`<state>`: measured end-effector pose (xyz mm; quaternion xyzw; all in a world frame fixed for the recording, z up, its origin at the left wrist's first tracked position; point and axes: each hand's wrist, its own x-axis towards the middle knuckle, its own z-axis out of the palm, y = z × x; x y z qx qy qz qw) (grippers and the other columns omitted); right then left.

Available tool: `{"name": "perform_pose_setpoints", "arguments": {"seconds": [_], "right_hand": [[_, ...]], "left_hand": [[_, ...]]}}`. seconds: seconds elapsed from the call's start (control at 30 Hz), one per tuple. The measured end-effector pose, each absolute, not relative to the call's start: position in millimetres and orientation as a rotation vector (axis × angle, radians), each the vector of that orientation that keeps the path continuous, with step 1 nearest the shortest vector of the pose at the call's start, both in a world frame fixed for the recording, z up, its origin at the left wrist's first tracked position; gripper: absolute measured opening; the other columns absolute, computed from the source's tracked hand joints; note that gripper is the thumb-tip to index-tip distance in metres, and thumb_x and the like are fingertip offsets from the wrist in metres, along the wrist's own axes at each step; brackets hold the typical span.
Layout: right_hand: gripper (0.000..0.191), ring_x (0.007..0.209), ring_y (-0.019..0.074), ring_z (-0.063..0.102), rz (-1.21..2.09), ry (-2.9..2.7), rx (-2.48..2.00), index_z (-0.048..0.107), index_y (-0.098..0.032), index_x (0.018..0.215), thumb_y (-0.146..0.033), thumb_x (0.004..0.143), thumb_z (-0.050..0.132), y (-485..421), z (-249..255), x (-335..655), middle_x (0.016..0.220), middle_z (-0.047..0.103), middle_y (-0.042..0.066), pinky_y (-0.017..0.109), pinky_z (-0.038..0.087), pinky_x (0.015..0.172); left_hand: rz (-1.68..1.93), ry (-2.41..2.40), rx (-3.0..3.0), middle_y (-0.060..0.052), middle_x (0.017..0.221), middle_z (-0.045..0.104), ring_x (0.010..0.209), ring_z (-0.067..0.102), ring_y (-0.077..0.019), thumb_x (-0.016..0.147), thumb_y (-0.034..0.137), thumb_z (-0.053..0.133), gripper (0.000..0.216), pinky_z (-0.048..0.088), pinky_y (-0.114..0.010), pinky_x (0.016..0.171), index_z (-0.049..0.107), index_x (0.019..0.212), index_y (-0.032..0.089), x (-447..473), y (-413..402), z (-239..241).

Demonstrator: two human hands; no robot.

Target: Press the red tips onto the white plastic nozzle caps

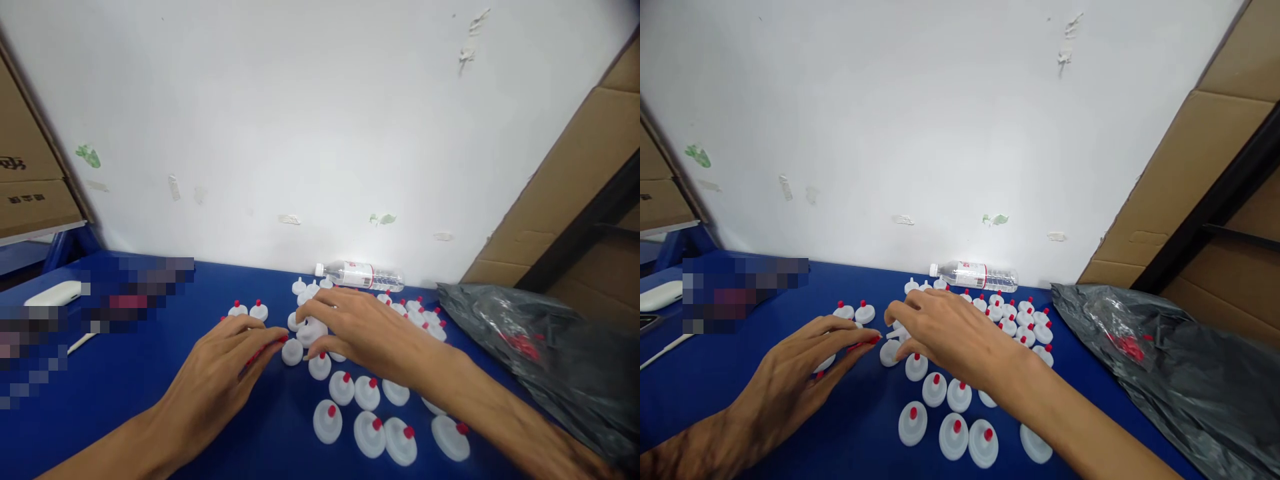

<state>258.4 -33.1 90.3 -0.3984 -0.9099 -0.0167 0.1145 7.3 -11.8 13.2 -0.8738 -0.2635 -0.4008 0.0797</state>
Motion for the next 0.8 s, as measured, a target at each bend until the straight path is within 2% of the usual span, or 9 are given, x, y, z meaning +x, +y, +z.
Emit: {"name": "perform_pose_setpoints", "arguments": {"seconds": [0.1,0.17,0.27,0.37,0.6,0.7,0.8], "right_hand": [[0.038,0.083,0.0196,0.068,-0.11,-2.653,-1.214,0.061,-0.022,0.124,-0.036,0.095,0.08,-35,89,255,0.115,0.067,0.004,0.033,0.049,0.066],[0.039,0.076,0.0181,0.065,-0.128,-2.673,-1.221,0.061,-0.022,0.124,-0.038,0.095,0.08,-36,88,253,0.113,0.066,0.004,0.032,0.046,0.061],[0.039,0.076,0.018,0.064,-0.207,-2.724,-1.146,0.061,-0.019,0.123,-0.034,0.093,0.081,-38,86,252,0.108,0.065,0.004,0.031,0.044,0.061],[0.035,0.078,0.0173,0.062,-0.279,-2.721,-1.017,0.062,-0.018,0.12,-0.029,0.094,0.082,-38,87,251,0.103,0.064,0.004,0.029,0.043,0.062],[0.031,0.075,0.013,0.058,-0.157,-2.6,-0.888,0.063,-0.02,0.118,-0.035,0.096,0.079,-39,89,253,0.098,0.065,0.001,0.025,0.044,0.066],[0.032,0.073,0.0113,0.056,-0.034,-2.509,-0.819,0.064,-0.021,0.118,-0.037,0.095,0.079,-40,88,253,0.096,0.065,-0.001,0.024,0.044,0.065],[0.03,0.071,0.0097,0.057,0.012,-2.483,-0.745,0.066,-0.021,0.114,-0.034,0.092,0.082,-43,90,252,0.095,0.065,-0.002,0.022,0.046,0.065]], "left_hand": [[-1.206,-0.736,-2.685,0.002,0.099,0.077,0.089,0.073,-0.0136,0.108,0.015,0.054,0.024,0.059,-0.025,0.081,0.067,0.125,0.028,6,-11,10],[-1.217,-0.715,-2.74,0.001,0.106,0.079,0.094,0.074,-0.0142,0.107,0.013,0.055,0.029,0.06,-0.026,0.084,0.065,0.129,0.029,4,-11,7],[-1.228,-0.7,-2.793,0.0,0.121,0.079,0.104,0.076,-0.0149,0.104,0.01,0.057,0.039,0.061,-0.027,0.093,0.061,0.137,0.029,1,-12,3],[-1.256,-0.683,-2.83,0.001,0.127,0.078,0.108,0.076,-0.0152,0.102,0.007,0.056,0.049,0.061,-0.027,0.098,0.058,0.144,0.033,0,-14,3],[-1.386,-0.814,-2.891,0.004,0.124,0.079,0.107,0.078,-0.0158,0.105,0.016,0.057,0.042,0.064,-0.028,0.095,0.062,0.139,0.04,0,-13,-2],[-1.45,-0.81,-2.961,0.002,0.125,0.079,0.108,0.079,-0.0163,0.108,0.013,0.048,0.049,0.067,-0.029,0.089,0.058,0.145,0.044,-1,-13,-3],[-1.57,-0.716,-3.019,0.0,0.121,0.08,0.108,0.079,-0.0183,0.11,0.014,0.045,0.045,0.07,-0.031,0.084,0.061,0.14,0.042,0,-17,3]]}}
